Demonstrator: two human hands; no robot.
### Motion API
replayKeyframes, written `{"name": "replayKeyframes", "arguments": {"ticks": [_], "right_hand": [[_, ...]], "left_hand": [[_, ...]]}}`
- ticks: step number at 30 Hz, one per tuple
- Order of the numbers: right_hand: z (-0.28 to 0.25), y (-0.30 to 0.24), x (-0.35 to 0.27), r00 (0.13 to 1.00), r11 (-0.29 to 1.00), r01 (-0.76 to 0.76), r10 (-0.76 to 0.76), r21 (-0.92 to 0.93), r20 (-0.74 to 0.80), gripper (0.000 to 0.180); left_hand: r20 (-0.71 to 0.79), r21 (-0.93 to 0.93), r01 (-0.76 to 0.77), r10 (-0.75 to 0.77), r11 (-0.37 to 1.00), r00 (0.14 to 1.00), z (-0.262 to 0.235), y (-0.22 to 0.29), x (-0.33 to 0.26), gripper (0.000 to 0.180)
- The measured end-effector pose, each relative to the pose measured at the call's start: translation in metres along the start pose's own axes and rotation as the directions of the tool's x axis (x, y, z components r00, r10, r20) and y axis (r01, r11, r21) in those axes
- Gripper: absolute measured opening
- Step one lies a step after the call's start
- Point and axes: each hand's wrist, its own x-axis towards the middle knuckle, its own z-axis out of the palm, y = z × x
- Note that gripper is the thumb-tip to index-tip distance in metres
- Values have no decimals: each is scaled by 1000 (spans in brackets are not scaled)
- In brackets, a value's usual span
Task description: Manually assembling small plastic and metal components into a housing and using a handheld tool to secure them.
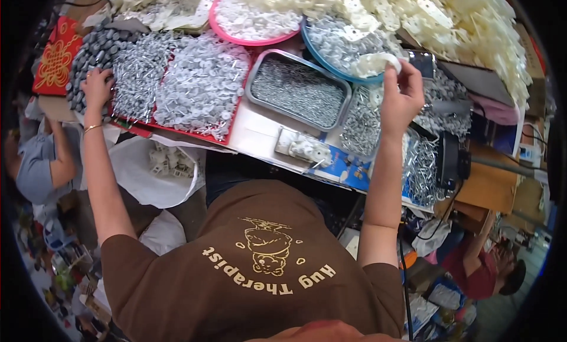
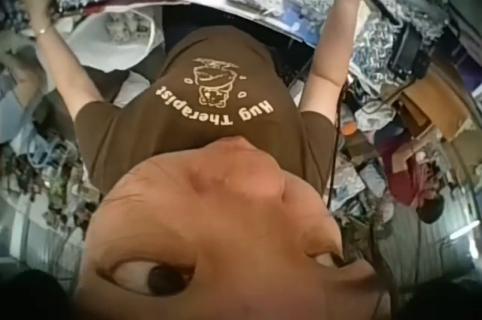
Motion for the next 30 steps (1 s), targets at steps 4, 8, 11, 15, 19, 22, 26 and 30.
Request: {"name": "replayKeyframes", "arguments": {"ticks": [4,8,11,15,19,22,26,30], "right_hand": [[-11,-22,-18,997,980,-80,76,184,31,17],[-30,-30,-41,988,957,-143,122,253,96,17],[-40,-32,-56,985,979,-138,120,147,123,13],[-41,-36,-65,980,956,-180,153,231,128,13],[-34,-26,-74,966,937,-233,192,259,173,15],[-34,-35,-75,972,932,-205,158,300,174,14],[-43,-34,-79,961,919,-254,205,301,185,14],[-43,-16,-84,957,907,-273,221,321,189,13]], "left_hand": [[-130,-18,18,-20,1000,991,39,-34,6,29],[-150,89,122,-107,989,983,43,-27,12,40],[-185,84,65,-49,994,982,57,-41,13,39],[-161,149,-44,68,988,985,62,-43,13,38],[-134,228,133,-104,964,985,67,-34,19,33],[-104,57,142,-136,988,985,97,-67,29,27],[-170,-274,7,-55,962,984,132,-85,31,26],[-170,-287,7,-58,958,984,124,-97,27,27]]}}
